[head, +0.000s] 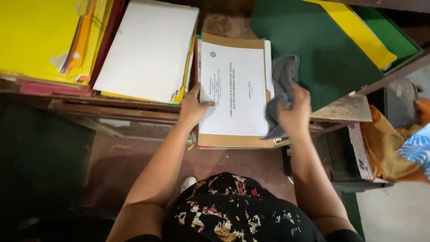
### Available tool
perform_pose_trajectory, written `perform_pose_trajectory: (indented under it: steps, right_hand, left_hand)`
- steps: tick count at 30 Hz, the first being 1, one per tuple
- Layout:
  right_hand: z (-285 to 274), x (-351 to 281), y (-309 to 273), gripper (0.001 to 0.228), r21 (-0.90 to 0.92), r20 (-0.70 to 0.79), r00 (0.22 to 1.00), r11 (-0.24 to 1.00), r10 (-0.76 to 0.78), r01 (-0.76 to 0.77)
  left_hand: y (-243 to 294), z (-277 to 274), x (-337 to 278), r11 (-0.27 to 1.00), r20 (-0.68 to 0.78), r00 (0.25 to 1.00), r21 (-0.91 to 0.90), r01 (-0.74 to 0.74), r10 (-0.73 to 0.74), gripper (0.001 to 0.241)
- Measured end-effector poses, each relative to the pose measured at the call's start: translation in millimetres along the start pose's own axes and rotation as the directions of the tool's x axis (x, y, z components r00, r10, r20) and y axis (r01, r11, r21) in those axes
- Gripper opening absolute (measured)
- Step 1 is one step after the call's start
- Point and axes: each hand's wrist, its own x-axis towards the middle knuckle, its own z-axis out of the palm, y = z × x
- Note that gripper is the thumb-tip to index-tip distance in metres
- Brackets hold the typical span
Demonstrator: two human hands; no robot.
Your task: Wiping dust off folders and organizing them on a shelf.
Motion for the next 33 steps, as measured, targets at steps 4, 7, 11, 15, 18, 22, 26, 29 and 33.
perform_pose_trajectory:
  steps: [4,7,11,15,18,22,26,29,33]
  right_hand:
    - [30.3,-39.3,-78.4,0.093,0.008,0.226,0.84,0.863,-0.493,0.505]
    - [45.3,-40.1,-90.3,0.113,-0.086,0.552,0.625,0.708,-0.552,0.701]
    - [84.4,38.9,-32.2,0.053,-0.11,0.238,0.677,0.673,-0.697,0.731]
    - [91.4,102.6,-35.3,0.068,-0.453,0.442,0.897,0.865,0.005,0.218]
    - [99.6,86.2,-83.4,0.077,-0.592,0.474,0.867,0.785,0.152,0.186]
    - [115.0,34.3,-129.0,0.061,-0.357,0.545,0.773,0.744,-0.325,0.565]
    - [109.5,65.1,-134.8,0.048,-0.278,0.474,0.756,0.738,-0.451,0.615]
    - [130.2,133.0,-81.9,0.054,-0.431,0.467,0.875,0.832,-0.126,0.35]
    - [138.2,173.4,-59.6,0.059,-0.481,0.477,0.87,0.865,0.122,0.142]
  left_hand:
    - [-14.0,7.9,6.2,0.997,-0.043,0.999,0.071,-0.025,0.028,0.072]
    - [-19.7,14.4,9.2,0.995,-0.075,0.997,0.095,-0.02,0.027,0.067]
    - [-26.9,11.9,10.7,0.999,-0.082,0.995,0.016,-0.051,0.052,0.072]
    - [-44.5,24.9,21.4,0.999,-0.097,0.995,0.035,-0.013,0.017,0.077]
    - [-49.9,28.4,29.3,0.998,-0.109,0.992,-0.005,-0.06,0.059,0.075]
    - [-64.1,36.8,36.7,0.997,-0.115,0.991,0.032,-0.069,0.073,0.064]
    - [-12.2,13.6,12.5,1.0,-0.067,0.998,-0.018,-0.003,0.002,0.071]
    - [-17.4,11.1,10.1,0.997,-0.064,0.995,-0.001,0.077,-0.077,0.075]
    - [-29.7,16.7,19.2,0.99,-0.043,0.989,0.03,0.141,-0.139,0.077]
